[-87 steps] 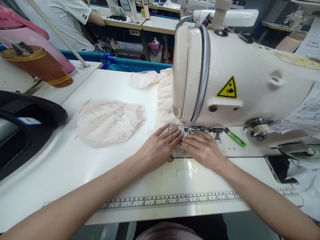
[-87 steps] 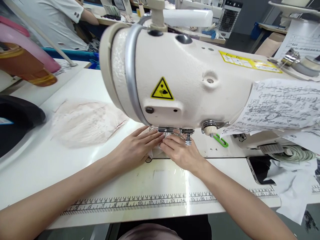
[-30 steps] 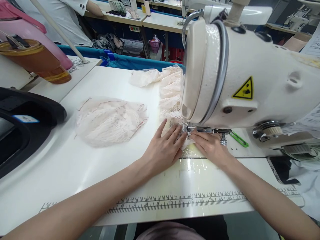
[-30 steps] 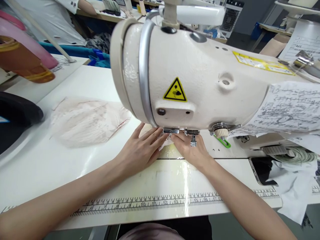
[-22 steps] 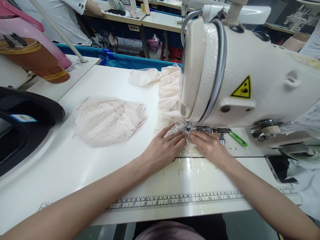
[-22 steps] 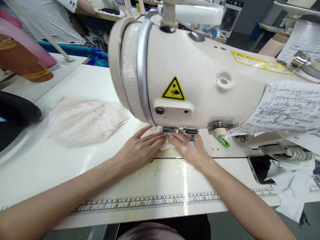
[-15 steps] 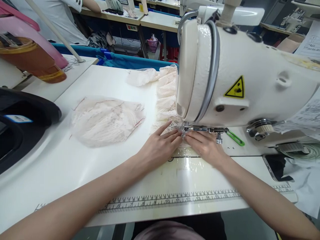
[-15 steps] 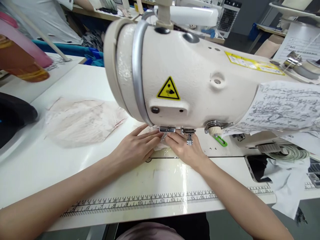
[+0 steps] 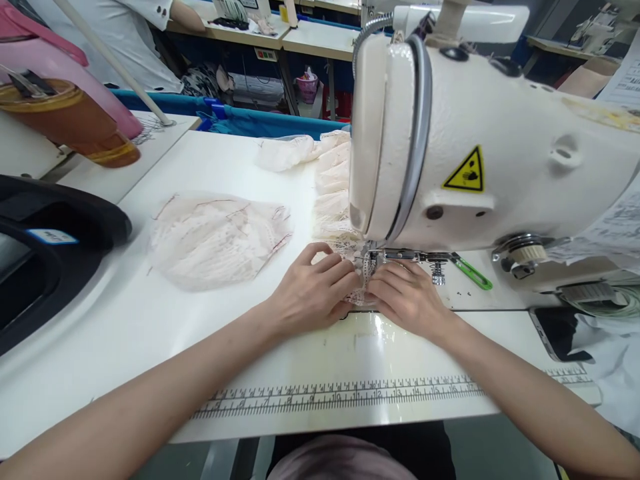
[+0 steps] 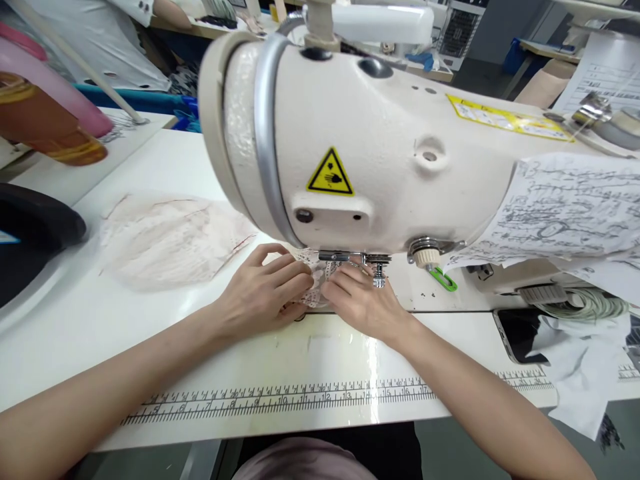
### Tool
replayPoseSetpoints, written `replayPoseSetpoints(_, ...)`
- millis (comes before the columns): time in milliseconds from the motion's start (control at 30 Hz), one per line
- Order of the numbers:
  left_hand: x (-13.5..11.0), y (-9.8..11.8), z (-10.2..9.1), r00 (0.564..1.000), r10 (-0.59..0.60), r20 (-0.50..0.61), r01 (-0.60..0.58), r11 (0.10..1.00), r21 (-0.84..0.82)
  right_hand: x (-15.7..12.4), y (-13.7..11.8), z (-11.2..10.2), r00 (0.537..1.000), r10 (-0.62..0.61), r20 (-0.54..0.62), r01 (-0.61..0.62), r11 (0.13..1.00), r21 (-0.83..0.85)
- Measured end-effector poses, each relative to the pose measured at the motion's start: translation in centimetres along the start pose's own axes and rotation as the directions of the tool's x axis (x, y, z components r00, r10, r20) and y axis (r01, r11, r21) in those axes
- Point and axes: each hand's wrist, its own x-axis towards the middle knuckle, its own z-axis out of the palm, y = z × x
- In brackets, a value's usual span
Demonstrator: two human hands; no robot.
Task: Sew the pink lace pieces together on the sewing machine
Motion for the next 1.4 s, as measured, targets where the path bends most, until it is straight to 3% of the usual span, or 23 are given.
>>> replayPoseSetpoints(100,0.0,-0.1,-0.1,0.996,0.087,-0.026,-0.086,0.996,0.024,0.0,-0.2,-0.3,0.998,-0.044,-0.034,0.046,0.997,0.058)
replayPoseSetpoints(333,0.0,0.0,-0.2,0.987,0.152,-0.055,-0.147,0.986,0.079,0.3,-0.6,-0.7,0.983,-0.120,-0.138,0.139,0.981,0.133)
replayPoseSetpoints(600,0.2,0.0,-0.8,0.955,0.286,-0.075,-0.275,0.953,0.129,0.2,-0.6,-0.8,0.977,-0.161,-0.138,0.180,0.974,0.140)
replayPoseSetpoints(733,-0.1,0.0,-0.4,0.981,0.180,0.076,-0.180,0.984,-0.008,0.1,-0.5,-0.6,0.977,-0.173,-0.129,0.188,0.974,0.122)
replayPoseSetpoints(900,-0.7,-0.4,0.3,0.971,0.079,0.224,-0.060,0.994,-0.093,0.0,-0.5,-0.4,0.980,-0.161,-0.120,0.180,0.970,0.166)
replayPoseSetpoints(1400,-0.5,-1.2,-0.1,0.961,0.072,0.266,-0.048,0.994,-0.098,0.1,-0.8,-0.1,0.974,-0.185,-0.128,0.193,0.980,0.051)
